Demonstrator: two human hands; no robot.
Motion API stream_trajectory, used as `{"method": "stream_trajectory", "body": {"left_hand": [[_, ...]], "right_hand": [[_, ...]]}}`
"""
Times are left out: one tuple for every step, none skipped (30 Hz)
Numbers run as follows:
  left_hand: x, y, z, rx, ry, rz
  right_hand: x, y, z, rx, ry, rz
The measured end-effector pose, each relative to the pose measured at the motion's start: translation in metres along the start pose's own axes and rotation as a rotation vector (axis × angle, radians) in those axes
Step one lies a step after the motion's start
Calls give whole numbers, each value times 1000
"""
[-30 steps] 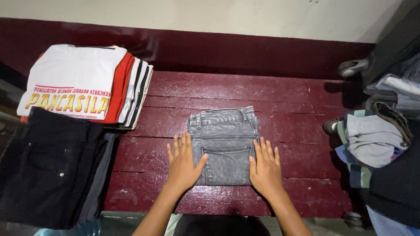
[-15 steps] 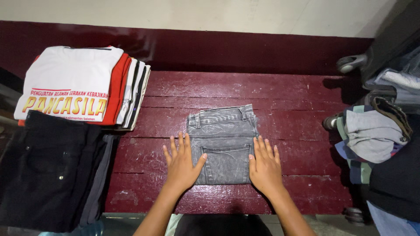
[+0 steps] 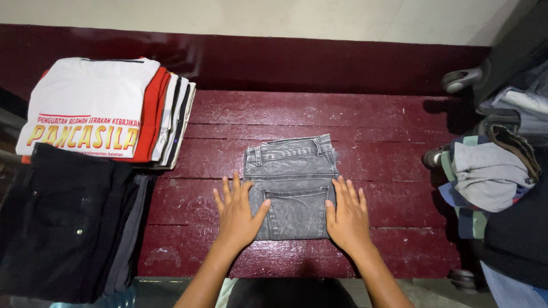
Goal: The person folds a pair of grey denim jeans and a pair of black sweatpants by hand on a wooden surface, then places the folded items onto a stack of clothes.
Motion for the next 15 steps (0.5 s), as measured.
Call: {"method": "stream_trajectory", "body": {"left_hand": [[1, 0, 0, 0, 11, 2], [1, 0, 0, 2, 23, 4], [1, 1, 0, 1, 23, 4], [3, -1, 0, 46, 67, 4], [5, -3, -1, 91, 111, 3], [4, -2, -2, 91, 110, 3], [5, -3, -2, 98, 112, -10], [5, -5, -2, 106, 112, -23], [6, -6, -1, 106, 111, -23], [3, -2, 1, 24, 41, 5], [0, 1, 1, -58, -30, 32], [1, -1, 1, -58, -31, 32], [2, -1, 1, -73, -36, 54], [1, 0, 0, -87, -41, 76], [1, 0, 0, -87, -43, 75]], "right_hand": [[0, 1, 0, -5, -10, -23], [1, 2, 0, -10, -21, -47], [1, 3, 1, -10, -21, -47], [2, 2, 1, 19, -24, -8], [2, 1, 0, 49, -27, 31], [2, 2, 0, 48, -27, 31], [2, 2, -1, 45, -11, 36], [2, 1, 0, 42, 5, 42], [2, 1, 0, 42, 4, 42], [3, 2, 1, 8, 21, 20], [4, 3, 0, -25, 38, -3], [4, 3, 0, -26, 38, -3], [3, 3, 1, -27, 33, -13], [3, 4, 0, -30, 27, -24], [3, 4, 0, -31, 26, -24]]}}
Point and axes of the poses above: each hand's wrist, its own z-axis towards the middle knuckle, its own y-axis out of the palm, x = y × z, the point moved 6 cm from there along z, towards the middle knuckle, and after that the axes turned 8 degrees about -y, right-handed, at the moved point
